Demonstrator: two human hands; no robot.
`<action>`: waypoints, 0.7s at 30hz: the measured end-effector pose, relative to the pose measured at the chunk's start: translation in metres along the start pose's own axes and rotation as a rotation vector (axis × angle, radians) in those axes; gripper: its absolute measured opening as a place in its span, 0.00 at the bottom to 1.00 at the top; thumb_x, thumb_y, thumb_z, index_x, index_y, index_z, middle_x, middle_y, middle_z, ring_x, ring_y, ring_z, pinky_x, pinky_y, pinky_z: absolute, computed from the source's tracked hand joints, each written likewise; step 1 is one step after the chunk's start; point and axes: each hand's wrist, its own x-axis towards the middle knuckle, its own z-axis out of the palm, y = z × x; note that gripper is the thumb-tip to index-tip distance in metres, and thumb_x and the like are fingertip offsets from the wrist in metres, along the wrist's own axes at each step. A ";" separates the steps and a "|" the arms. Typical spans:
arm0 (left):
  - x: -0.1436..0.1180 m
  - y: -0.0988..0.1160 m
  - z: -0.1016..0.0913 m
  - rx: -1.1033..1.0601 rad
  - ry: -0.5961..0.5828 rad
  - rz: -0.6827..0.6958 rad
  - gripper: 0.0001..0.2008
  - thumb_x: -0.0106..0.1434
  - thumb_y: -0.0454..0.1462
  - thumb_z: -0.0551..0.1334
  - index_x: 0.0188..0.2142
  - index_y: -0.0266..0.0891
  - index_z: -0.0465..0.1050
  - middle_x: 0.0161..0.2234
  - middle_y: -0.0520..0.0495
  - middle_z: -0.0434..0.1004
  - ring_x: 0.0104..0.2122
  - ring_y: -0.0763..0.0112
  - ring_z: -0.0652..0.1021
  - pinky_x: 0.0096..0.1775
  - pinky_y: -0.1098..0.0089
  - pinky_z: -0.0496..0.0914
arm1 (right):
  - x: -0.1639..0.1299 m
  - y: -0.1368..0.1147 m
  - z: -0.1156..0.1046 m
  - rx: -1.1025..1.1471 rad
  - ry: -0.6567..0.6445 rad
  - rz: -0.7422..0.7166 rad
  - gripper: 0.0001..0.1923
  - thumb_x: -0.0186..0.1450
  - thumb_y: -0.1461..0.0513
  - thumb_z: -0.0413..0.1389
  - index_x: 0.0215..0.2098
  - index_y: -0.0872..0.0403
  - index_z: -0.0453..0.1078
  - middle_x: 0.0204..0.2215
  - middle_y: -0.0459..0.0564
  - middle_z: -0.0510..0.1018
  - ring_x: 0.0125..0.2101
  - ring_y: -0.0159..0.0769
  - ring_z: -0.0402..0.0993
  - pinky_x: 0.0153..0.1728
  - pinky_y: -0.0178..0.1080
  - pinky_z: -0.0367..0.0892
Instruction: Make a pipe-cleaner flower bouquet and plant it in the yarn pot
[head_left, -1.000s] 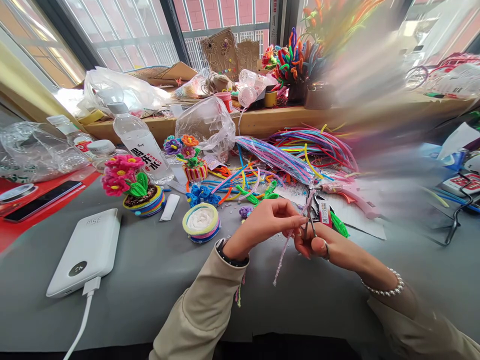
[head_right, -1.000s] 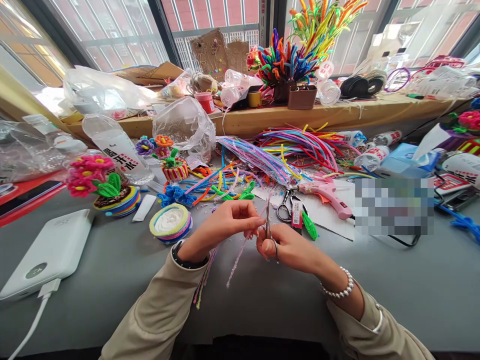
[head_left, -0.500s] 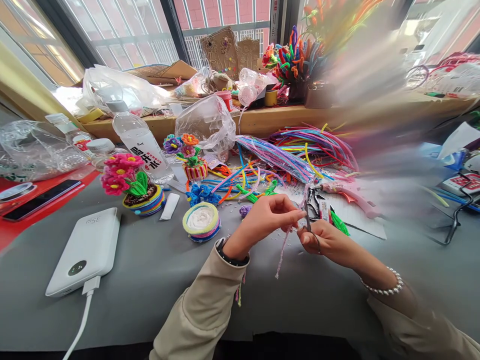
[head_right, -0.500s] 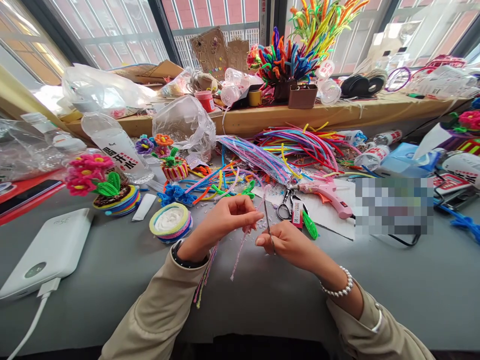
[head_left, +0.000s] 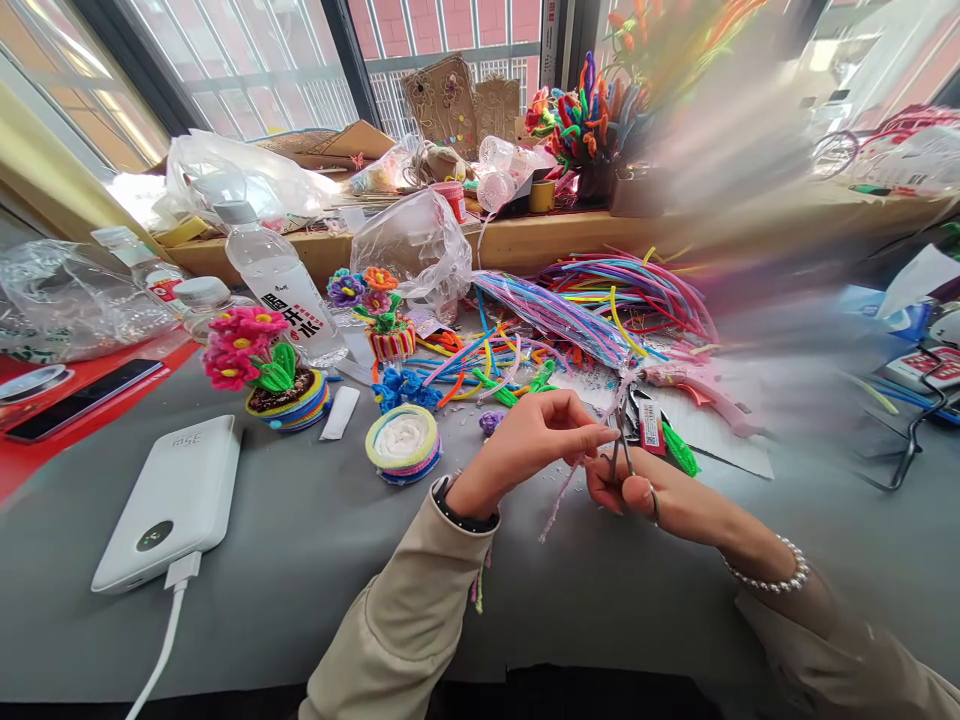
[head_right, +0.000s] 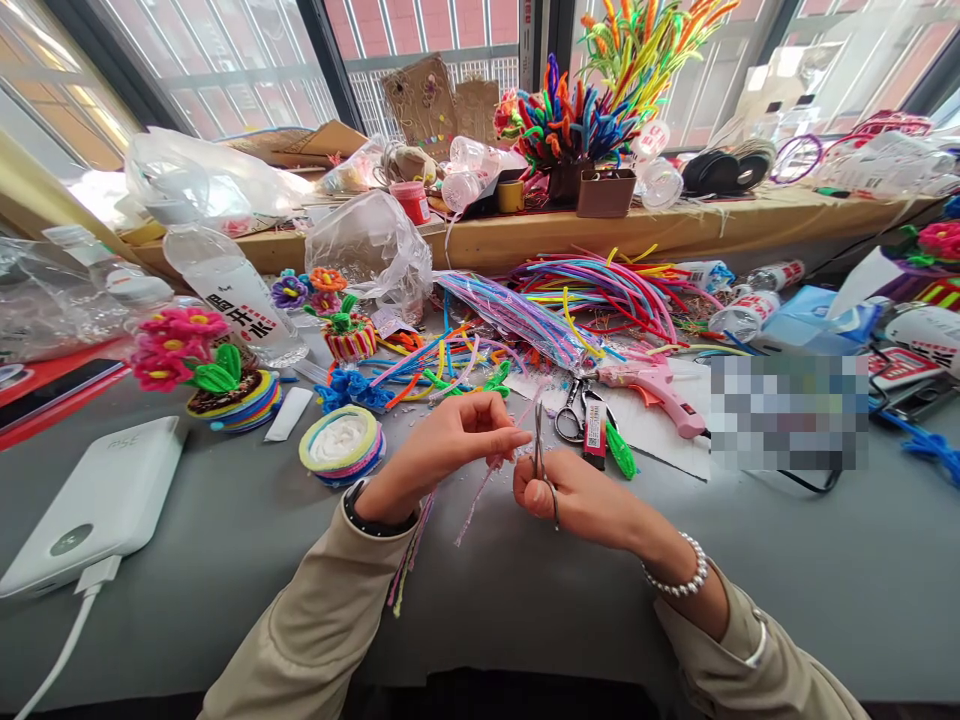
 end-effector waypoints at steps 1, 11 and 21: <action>0.000 0.000 0.000 0.001 -0.003 -0.004 0.14 0.47 0.40 0.65 0.21 0.34 0.60 0.18 0.55 0.65 0.18 0.83 0.66 0.22 0.78 0.59 | 0.000 0.000 0.000 -0.012 -0.003 0.001 0.34 0.49 0.33 0.33 0.19 0.55 0.52 0.17 0.42 0.54 0.19 0.27 0.47 0.19 0.33 0.46; -0.002 0.003 0.001 0.055 -0.013 -0.028 0.16 0.46 0.41 0.65 0.20 0.34 0.60 0.18 0.56 0.63 0.18 0.84 0.64 0.21 0.79 0.57 | 0.000 0.001 0.000 -0.035 0.048 0.063 0.34 0.51 0.34 0.34 0.17 0.55 0.53 0.16 0.42 0.55 0.19 0.26 0.49 0.20 0.33 0.48; 0.000 0.000 0.002 0.056 0.023 -0.007 0.15 0.47 0.41 0.65 0.22 0.35 0.61 0.18 0.56 0.64 0.17 0.84 0.65 0.20 0.79 0.57 | 0.003 0.007 0.003 -0.039 0.078 0.130 0.35 0.53 0.35 0.34 0.10 0.55 0.51 0.09 0.42 0.53 0.14 0.24 0.49 0.17 0.33 0.49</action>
